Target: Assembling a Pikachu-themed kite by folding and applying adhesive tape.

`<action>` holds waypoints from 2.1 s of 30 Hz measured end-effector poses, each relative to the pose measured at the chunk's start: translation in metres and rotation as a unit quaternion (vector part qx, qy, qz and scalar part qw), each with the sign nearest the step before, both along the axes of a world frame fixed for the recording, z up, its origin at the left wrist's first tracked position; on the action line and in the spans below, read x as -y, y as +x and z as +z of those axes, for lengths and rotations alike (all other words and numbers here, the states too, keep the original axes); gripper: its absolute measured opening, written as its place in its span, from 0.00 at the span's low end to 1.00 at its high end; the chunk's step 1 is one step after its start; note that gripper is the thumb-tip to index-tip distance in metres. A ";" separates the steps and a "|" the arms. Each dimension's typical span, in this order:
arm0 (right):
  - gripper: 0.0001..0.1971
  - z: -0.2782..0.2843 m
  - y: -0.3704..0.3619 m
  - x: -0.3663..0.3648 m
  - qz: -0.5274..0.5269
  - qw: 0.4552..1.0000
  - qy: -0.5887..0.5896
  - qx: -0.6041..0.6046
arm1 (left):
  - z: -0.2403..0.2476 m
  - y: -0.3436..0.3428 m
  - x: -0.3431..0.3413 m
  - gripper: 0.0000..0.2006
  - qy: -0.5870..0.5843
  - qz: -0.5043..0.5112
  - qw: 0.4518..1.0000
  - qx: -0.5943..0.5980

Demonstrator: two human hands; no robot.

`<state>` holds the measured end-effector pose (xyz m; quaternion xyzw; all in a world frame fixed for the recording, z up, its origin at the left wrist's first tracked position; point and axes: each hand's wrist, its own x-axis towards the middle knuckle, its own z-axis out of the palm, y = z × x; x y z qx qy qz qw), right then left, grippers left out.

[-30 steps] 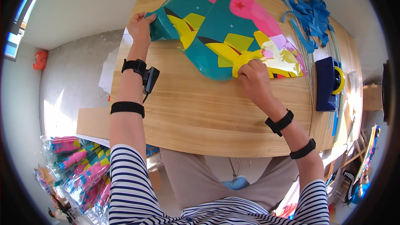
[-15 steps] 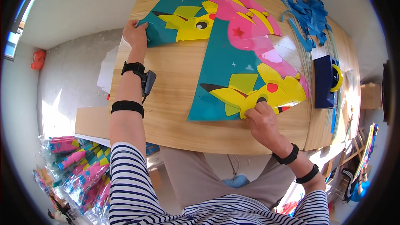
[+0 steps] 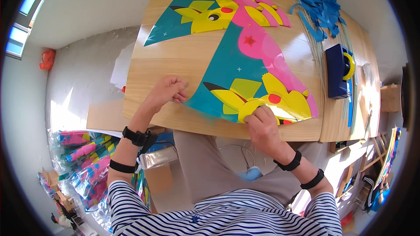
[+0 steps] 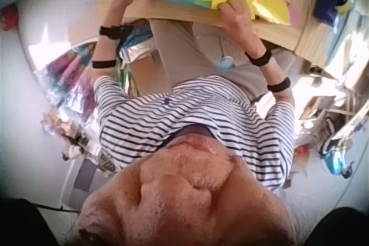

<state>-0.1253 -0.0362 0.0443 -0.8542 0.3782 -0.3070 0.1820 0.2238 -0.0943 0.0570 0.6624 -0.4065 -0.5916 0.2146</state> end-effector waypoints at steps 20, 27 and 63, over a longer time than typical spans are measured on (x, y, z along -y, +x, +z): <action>0.13 0.000 -0.051 -0.100 0.040 0.999 -0.007 -0.016 | -0.038 -0.077 -0.084 0.14 -0.014 0.044 0.993 -0.111; 0.33 -0.017 -0.072 -0.069 -0.130 0.985 0.000 -0.116 | -0.027 -0.092 -0.097 0.13 -0.059 0.048 0.994 -0.079; 0.35 -0.044 -0.089 -0.078 -0.112 0.986 0.049 -0.114 | -0.010 -0.122 -0.072 0.08 -0.085 -0.002 0.996 -0.018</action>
